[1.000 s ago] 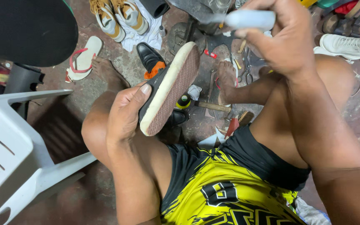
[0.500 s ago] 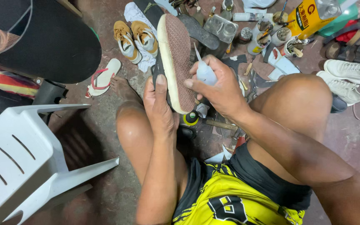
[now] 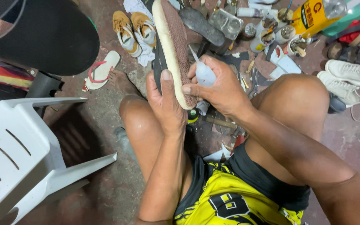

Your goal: The person repairs a shoe by first using sandpaper to rough the bottom of the shoe and a replacement sole, then applying glue from a bottle to the edges of the sole, and pressing the pieces together.

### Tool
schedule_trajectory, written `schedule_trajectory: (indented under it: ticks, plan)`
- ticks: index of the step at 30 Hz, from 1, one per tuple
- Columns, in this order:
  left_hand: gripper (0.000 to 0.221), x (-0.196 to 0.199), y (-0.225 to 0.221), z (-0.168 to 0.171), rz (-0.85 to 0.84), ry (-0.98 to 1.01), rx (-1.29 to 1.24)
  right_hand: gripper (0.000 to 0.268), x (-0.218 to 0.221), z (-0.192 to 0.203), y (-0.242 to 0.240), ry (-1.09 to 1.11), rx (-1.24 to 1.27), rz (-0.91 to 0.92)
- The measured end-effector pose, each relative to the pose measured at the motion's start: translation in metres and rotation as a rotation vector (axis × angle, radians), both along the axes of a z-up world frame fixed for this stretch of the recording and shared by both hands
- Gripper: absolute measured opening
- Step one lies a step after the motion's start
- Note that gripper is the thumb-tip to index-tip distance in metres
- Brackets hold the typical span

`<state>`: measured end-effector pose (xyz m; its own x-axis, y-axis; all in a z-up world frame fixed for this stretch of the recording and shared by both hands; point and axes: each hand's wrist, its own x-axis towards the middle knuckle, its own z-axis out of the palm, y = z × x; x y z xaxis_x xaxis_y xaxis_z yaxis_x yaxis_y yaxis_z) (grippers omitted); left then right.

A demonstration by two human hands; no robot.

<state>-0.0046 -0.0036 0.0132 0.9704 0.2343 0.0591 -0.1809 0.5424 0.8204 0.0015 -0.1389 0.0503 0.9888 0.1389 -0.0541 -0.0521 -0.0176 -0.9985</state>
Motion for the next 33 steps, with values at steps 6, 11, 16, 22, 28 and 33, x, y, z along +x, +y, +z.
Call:
schedule_trajectory:
  ticks: [6, 11, 16, 22, 28, 33]
  plan:
    - [0.023, 0.002, 0.007, 0.012, 0.036, 0.006, 0.129, 0.027, 0.001, -0.001, 0.002, 0.071, 0.199, 0.078]
    - [0.023, 0.001, 0.010, 0.011, 0.099, -0.058, 0.256, 0.024, -0.006, 0.001, 0.000, 0.034, 0.153, 0.118]
    - [0.023, 0.003, 0.011, 0.009, 0.170, -0.117, 0.321, 0.027, -0.009, 0.009, 0.000, 0.042, 0.035, 0.130]
    - [0.022, 0.001, 0.015, 0.013, 0.221, -0.134, 0.421, 0.028, -0.009, 0.011, 0.001, -0.027, -0.044, 0.159]
    - [0.022, -0.001, 0.019, 0.017, 0.241, -0.152, 0.508, 0.027, -0.009, 0.013, 0.002, -0.068, -0.113, 0.168]
    - [0.022, -0.002, 0.019, 0.017, 0.199, -0.099, 0.446, 0.027, -0.008, 0.013, 0.004, -0.101, -0.160, 0.173]
